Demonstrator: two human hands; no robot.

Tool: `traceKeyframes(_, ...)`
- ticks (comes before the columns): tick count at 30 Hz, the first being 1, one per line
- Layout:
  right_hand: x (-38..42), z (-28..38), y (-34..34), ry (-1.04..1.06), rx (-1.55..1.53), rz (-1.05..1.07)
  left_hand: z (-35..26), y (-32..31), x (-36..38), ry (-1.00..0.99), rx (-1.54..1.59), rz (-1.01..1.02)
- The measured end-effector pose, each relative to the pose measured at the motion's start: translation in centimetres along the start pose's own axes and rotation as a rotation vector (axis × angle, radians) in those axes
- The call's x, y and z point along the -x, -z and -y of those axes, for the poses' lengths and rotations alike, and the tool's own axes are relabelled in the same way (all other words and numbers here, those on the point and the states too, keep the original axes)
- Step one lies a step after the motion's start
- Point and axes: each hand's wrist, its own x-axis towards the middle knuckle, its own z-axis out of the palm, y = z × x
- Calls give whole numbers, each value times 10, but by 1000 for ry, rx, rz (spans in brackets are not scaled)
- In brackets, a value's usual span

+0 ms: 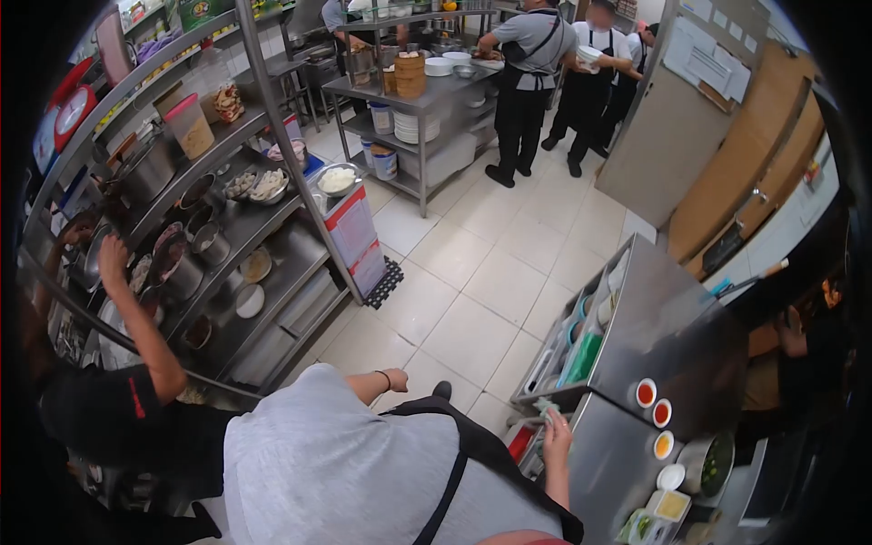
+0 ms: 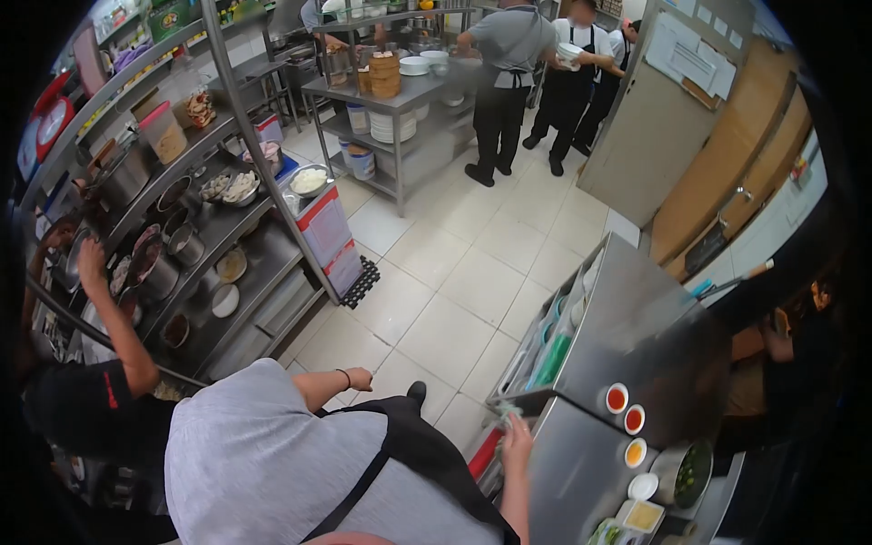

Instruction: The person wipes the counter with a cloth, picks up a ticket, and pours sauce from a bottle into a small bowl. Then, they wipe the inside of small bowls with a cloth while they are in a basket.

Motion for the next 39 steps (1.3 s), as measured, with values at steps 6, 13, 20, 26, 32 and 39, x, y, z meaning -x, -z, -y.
traceKeyframes(6, -126, 47, 34, 137, 20, -467, 5, 111, -78, -128, 182, -188)
traceKeyframes(13, -226, -25, 43, -655, 784, -289, 49, 195, -128, 47, 358, -390)
traceKeyframes(20, -358, -76, 50, -787, 813, -297, 78, 150, -140, 190, 339, -214)
traceKeyframes(26, -479, -93, 73, -864, 847, -289, 92, 145, -143, 153, 377, -11)
traceKeyframes(32, -565, -120, 94, -763, 826, -338, 104, 243, -210, 267, 248, -120)
traceKeyframes(39, -598, -141, 105, -656, 861, -326, 31, 373, -263, 222, 642, -481)
